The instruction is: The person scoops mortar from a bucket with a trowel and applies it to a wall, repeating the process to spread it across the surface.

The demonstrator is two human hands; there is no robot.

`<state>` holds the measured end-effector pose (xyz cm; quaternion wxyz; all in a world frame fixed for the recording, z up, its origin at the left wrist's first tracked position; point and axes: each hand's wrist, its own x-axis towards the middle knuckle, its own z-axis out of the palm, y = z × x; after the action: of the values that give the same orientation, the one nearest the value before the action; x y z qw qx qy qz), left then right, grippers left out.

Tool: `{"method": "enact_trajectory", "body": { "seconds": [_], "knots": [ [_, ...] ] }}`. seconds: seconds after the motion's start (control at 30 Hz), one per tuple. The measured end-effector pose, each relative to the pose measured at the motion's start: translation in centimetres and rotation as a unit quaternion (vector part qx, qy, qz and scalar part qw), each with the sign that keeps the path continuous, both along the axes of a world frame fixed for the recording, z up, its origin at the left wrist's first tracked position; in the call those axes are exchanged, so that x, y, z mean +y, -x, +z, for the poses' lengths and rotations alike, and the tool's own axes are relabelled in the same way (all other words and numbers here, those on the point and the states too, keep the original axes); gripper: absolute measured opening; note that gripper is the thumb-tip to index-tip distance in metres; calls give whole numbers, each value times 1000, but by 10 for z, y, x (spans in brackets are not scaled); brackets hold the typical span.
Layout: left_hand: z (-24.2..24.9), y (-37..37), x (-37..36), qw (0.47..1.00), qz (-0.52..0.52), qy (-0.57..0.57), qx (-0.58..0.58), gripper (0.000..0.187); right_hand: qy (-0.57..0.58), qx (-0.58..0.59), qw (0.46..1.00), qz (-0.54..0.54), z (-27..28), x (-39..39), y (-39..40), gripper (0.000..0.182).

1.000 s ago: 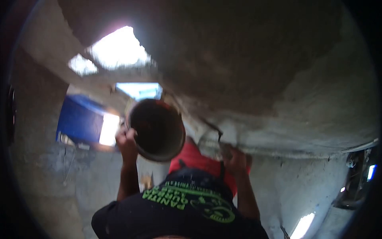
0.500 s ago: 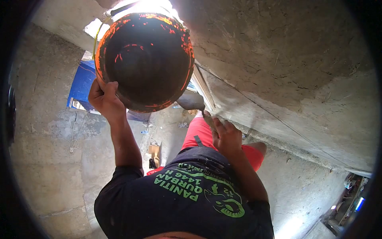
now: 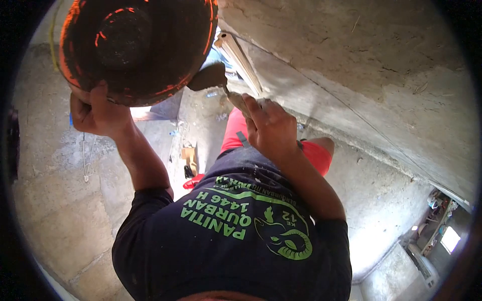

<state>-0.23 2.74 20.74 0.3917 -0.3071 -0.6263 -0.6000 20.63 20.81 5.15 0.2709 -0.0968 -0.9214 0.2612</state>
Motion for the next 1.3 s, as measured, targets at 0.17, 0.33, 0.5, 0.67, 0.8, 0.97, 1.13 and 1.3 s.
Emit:
{"method": "enact_trajectory", "body": {
  "seconds": [0.17, 0.33, 0.5, 0.67, 0.8, 0.97, 1.13, 1.3],
  "knots": [
    [13, -9, 2, 1000, 8, -10, 22, 4, -7, 8, 1000, 11, 7, -2, 9, 56],
    [12, -4, -19, 980, 123, 72, 140, 8, -9, 28, 999, 34, 11, -3, 17, 52],
    [11, 6, -57, 865, 270, 269, 325, 10, 13, 28, 998, 47, 14, 0, 24, 56],
    [11, -6, -61, 949, 162, 182, 202, 15, 20, 44, 997, 63, 17, -1, 32, 54],
    [15, -24, -43, 927, 240, 164, 237, 13, 17, 54, 995, 77, 22, -2, 37, 53],
    [16, -21, -64, 868, 310, 239, 304, 14, 11, 68, 994, 80, 20, -3, 41, 52],
    [21, -12, -78, 871, 285, 214, 337, 9, 7, 90, 992, 83, 22, -11, 48, 49],
    [25, -10, -83, 738, 368, 294, 483, 18, 13, 92, 991, 91, 26, -16, 53, 49]
  ]
}}
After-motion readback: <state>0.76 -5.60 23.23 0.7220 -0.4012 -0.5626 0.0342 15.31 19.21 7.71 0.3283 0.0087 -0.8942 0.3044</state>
